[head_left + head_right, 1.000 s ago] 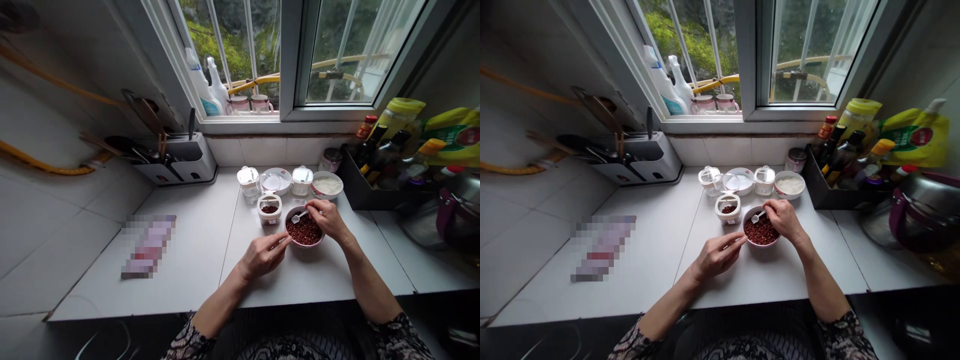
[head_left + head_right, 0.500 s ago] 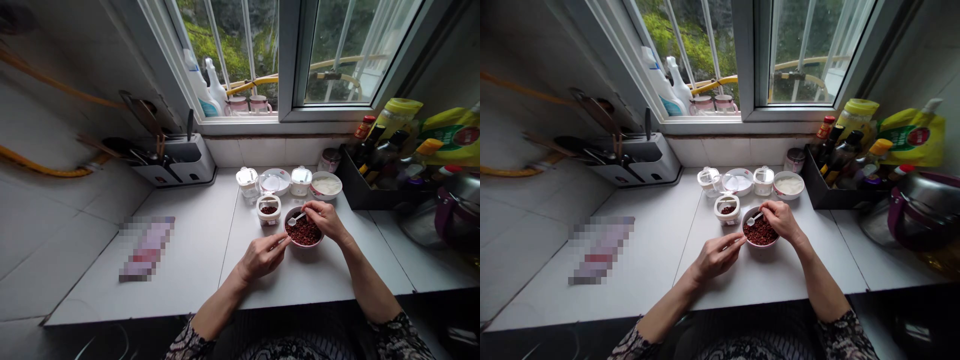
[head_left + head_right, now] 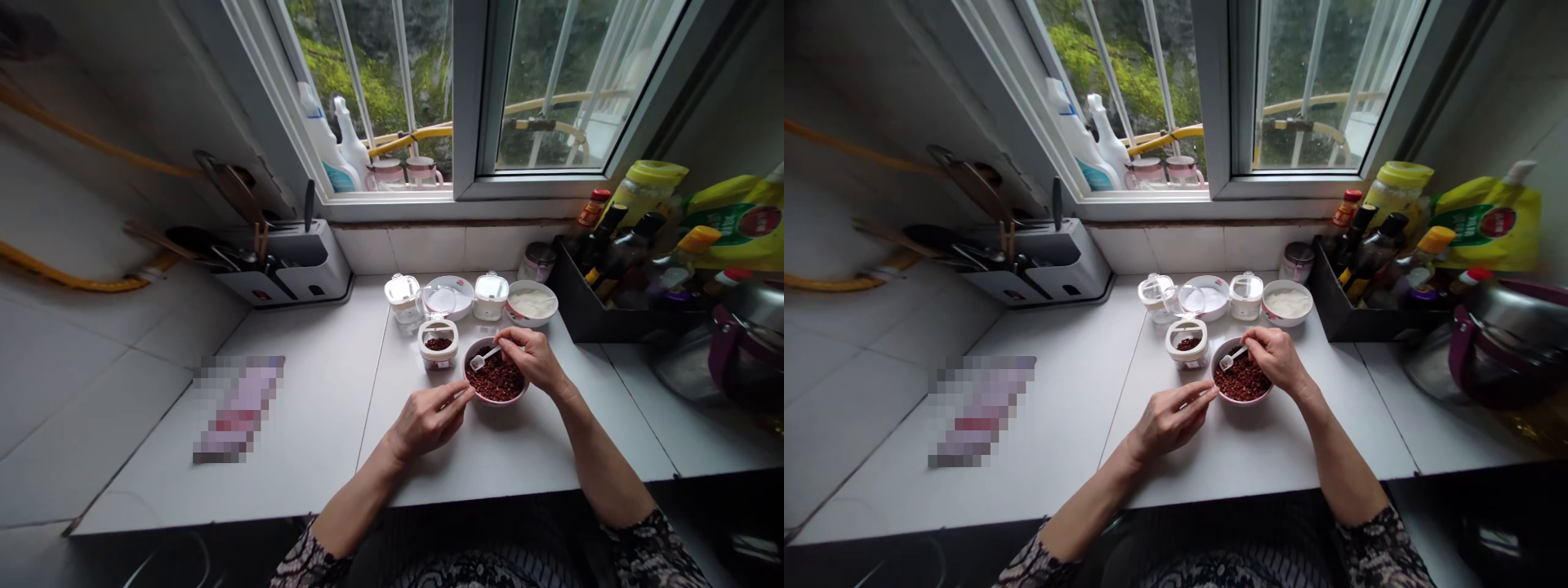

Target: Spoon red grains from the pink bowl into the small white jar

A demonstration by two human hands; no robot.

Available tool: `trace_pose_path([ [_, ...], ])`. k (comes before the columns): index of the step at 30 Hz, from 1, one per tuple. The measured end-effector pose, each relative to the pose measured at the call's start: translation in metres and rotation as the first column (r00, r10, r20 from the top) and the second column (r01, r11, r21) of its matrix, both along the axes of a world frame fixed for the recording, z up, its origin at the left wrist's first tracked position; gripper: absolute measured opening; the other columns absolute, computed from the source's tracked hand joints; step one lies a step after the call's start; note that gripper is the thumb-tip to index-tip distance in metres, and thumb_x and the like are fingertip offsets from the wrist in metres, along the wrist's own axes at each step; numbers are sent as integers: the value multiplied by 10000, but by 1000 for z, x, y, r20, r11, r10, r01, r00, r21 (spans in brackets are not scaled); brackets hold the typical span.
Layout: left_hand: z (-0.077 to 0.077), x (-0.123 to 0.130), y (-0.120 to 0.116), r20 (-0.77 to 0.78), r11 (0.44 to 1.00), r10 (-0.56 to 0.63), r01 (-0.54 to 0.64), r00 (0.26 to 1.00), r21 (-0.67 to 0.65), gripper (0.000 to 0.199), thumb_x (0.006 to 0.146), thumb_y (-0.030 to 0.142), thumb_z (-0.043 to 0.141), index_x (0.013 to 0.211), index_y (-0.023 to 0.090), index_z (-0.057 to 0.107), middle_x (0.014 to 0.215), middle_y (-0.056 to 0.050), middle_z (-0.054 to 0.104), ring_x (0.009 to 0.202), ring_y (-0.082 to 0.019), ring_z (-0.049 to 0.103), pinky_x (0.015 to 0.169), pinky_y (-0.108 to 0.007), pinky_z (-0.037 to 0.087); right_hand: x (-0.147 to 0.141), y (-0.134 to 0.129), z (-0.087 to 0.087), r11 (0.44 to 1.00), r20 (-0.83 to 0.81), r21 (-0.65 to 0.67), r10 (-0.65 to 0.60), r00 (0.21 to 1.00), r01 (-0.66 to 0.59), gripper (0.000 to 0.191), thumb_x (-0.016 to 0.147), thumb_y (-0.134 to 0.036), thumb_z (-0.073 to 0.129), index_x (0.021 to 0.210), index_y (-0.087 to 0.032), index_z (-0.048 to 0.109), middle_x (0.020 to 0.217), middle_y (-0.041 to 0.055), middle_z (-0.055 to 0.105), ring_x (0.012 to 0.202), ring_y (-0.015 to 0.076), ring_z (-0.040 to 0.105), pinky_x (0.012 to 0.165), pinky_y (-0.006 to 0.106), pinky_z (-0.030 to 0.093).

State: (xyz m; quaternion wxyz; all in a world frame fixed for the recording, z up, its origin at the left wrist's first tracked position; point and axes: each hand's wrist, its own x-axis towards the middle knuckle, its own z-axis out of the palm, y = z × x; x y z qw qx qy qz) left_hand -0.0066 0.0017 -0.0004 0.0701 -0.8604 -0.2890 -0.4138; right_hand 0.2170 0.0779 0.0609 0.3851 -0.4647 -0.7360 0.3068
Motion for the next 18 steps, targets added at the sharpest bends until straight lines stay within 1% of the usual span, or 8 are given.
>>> trace_pose_path([
  [4, -1, 0, 0, 4, 1000, 0, 0, 1000, 6, 338, 945, 100, 504, 1270, 147, 582, 1090, -128, 711, 919, -171, 727, 739, -255, 629, 0, 0, -2, 1000, 2, -2, -9, 1000, 9, 188, 832, -292, 532, 726, -215, 666, 541, -3, 588, 559, 169, 558, 604, 296, 448],
  [10, -1, 0, 0, 7, 1000, -5, 5, 1000, 15, 295, 949, 103, 500, 1225, 135, 600, 1086, -132, 711, 917, -172, 727, 732, -254, 629, 0, 0, -3, 992, -150, -128, -37, 988, 18, 203, 826, -357, 574, 752, -192, 666, 546, -17, 573, 510, 141, 527, 553, 276, 443],
  [13, -1, 0, 1, 5, 1000, -2, 2, 1000, 19, 302, 949, 107, 503, 1234, 136, 599, 1083, -131, 712, 903, -170, 726, 725, -254, 627, 0, 0, -2, 985, -211, -172, -47, 976, 10, 224, 810, -389, 600, 756, -179, 659, 542, -20, 568, 498, 131, 521, 531, 265, 438],
  [16, -2, 0, 1, 12, 1000, 0, 0, 1000, 18, 316, 946, 102, 506, 1248, 141, 590, 1078, -124, 713, 886, -162, 727, 723, -247, 623, 1, 1, -1, 980, -253, -198, -43, 966, -9, 241, 800, -406, 604, 775, -171, 653, 541, -21, 570, 482, 126, 515, 515, 259, 436],
  [18, -3, 0, 1, 11, 1000, -2, 2, 1000, 14, 320, 949, 104, 505, 1256, 143, 586, 1084, -125, 712, 886, -160, 727, 726, -246, 621, 1, 2, -1, 982, -241, -190, -38, 970, -9, 241, 809, -403, 593, 796, -170, 656, 545, -20, 572, 483, 127, 517, 519, 260, 439],
])
